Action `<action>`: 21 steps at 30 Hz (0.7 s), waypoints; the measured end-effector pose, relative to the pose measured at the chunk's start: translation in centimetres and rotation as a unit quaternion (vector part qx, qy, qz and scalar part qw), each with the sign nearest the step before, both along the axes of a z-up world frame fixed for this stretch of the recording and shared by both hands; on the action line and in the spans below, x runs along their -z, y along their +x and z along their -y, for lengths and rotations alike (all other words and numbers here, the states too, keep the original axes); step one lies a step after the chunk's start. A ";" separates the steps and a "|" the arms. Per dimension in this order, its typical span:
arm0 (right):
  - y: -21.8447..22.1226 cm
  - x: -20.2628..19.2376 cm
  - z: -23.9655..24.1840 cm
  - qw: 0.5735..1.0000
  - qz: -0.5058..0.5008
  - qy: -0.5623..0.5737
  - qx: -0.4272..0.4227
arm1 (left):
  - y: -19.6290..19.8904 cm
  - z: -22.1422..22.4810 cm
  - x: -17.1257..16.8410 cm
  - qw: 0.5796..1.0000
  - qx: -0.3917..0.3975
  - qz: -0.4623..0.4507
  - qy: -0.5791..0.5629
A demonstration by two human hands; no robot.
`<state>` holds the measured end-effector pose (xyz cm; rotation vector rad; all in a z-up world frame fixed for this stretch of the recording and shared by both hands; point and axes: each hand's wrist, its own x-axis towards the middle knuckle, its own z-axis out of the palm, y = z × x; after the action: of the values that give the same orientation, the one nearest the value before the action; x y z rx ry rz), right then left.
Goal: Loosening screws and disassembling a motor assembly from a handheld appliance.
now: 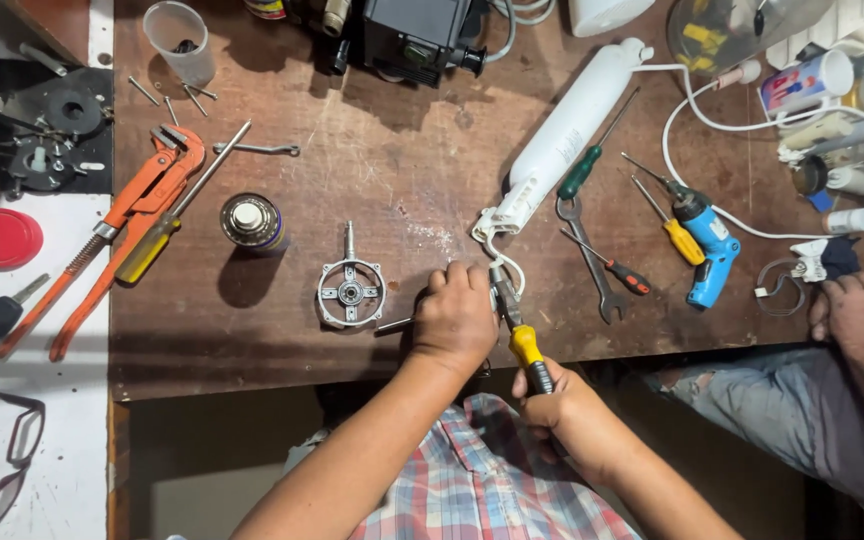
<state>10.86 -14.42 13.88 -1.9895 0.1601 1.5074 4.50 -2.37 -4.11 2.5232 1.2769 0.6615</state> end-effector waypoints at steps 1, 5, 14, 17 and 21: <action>0.1 0.7 0.5 1.000 -0.003 0.000 0.001 | -0.1 0.0 -0.2 1.000 0.001 -0.003 0.000; -0.3 3.4 2.6 0.995 0.066 0.003 -0.070 | -0.6 -0.5 -0.9 0.995 0.047 -0.042 -0.079; 0.1 6.6 3.8 0.953 0.190 0.027 -0.234 | -0.8 -1.2 -1.0 0.989 0.079 -0.060 -0.109; -0.4 5.7 3.6 0.975 0.134 0.048 -0.170 | -1.0 -0.9 -1.0 0.992 0.075 -0.058 -0.081; 0.0 4.3 3.6 0.995 -0.016 0.095 0.013 | -0.9 -0.9 -0.5 0.992 0.075 -0.042 -0.097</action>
<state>10.85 -17.97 9.62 -1.8081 0.0534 1.4816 3.61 -1.42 -3.65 2.4777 1.1048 0.3841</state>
